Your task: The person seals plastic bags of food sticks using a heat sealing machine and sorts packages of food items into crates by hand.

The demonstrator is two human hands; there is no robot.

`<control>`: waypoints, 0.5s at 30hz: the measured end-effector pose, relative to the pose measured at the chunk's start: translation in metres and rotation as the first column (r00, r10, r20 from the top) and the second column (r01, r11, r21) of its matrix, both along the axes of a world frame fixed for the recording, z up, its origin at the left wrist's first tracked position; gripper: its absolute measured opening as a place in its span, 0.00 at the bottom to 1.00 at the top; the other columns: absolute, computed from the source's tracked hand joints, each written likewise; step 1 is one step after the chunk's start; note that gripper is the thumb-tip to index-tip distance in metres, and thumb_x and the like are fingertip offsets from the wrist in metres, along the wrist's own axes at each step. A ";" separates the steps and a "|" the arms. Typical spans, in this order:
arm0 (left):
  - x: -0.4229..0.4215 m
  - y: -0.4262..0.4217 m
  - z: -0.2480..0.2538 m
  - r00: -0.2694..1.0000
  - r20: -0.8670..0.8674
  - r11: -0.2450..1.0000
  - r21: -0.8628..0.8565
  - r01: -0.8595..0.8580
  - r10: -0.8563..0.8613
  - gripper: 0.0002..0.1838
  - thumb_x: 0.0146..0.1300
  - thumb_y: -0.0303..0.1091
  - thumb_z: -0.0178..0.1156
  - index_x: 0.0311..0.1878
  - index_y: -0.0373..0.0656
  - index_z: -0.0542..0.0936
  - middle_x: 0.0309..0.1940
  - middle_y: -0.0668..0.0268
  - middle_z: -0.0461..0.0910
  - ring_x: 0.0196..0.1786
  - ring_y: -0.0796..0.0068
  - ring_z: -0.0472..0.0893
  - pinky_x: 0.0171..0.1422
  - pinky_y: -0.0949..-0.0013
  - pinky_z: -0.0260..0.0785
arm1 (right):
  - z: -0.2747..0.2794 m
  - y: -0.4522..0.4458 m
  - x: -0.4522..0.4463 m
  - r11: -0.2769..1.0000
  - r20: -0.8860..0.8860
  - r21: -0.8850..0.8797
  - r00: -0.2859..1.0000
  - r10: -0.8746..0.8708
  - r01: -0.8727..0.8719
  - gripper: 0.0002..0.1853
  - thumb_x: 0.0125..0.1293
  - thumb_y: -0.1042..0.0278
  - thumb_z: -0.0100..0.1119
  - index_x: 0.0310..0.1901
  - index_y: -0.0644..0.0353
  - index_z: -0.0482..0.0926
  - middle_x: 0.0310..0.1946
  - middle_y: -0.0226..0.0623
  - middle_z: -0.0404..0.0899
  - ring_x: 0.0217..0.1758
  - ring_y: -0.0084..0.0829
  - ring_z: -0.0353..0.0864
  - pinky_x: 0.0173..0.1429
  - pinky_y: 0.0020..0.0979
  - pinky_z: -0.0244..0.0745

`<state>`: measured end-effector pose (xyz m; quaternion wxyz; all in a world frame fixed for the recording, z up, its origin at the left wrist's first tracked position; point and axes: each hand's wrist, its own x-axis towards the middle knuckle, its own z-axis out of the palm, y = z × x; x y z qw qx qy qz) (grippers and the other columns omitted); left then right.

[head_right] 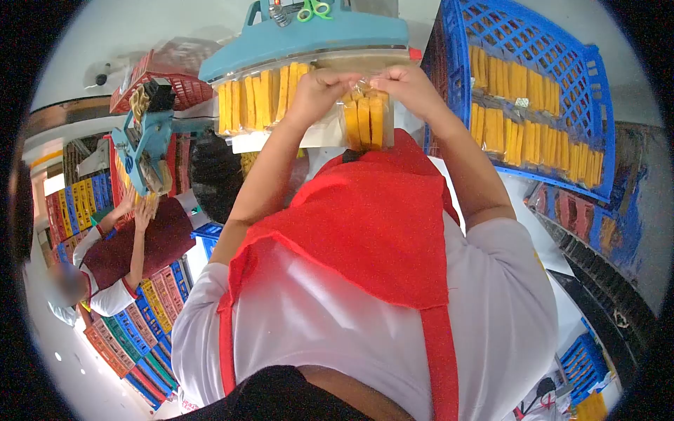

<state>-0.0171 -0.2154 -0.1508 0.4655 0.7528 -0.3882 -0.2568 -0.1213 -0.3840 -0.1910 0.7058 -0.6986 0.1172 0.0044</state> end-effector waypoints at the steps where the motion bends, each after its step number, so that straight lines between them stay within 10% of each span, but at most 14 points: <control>1: -0.001 0.000 0.003 0.999 -0.046 1.000 0.005 -0.013 0.014 0.10 0.55 0.30 0.56 0.40 0.39 0.79 0.32 0.67 0.79 0.35 0.84 0.74 0.40 0.79 0.66 | 0.002 0.001 0.001 1.000 -0.021 -0.013 1.000 -0.016 0.015 0.11 0.54 0.66 0.56 0.34 0.65 0.78 0.31 0.31 0.77 0.35 0.17 0.72 0.43 0.20 0.66; 7: 0.000 0.003 -0.006 0.993 -0.118 0.995 -0.096 -0.003 -0.008 0.10 0.54 0.29 0.56 0.40 0.39 0.79 0.32 0.66 0.79 0.35 0.84 0.74 0.41 0.79 0.66 | 0.021 0.021 0.003 0.983 0.091 0.183 0.995 -0.033 0.016 0.10 0.53 0.65 0.57 0.31 0.65 0.78 0.28 0.29 0.77 0.33 0.16 0.72 0.39 0.19 0.66; 15: -0.003 0.005 -0.008 0.999 -0.050 0.980 -0.198 0.010 -0.020 0.08 0.54 0.27 0.57 0.38 0.40 0.79 0.30 0.66 0.78 0.35 0.82 0.74 0.40 0.78 0.66 | 0.003 0.014 0.006 1.000 0.037 0.022 0.999 0.005 -0.006 0.12 0.51 0.69 0.58 0.36 0.67 0.77 0.32 0.32 0.77 0.37 0.19 0.73 0.43 0.22 0.66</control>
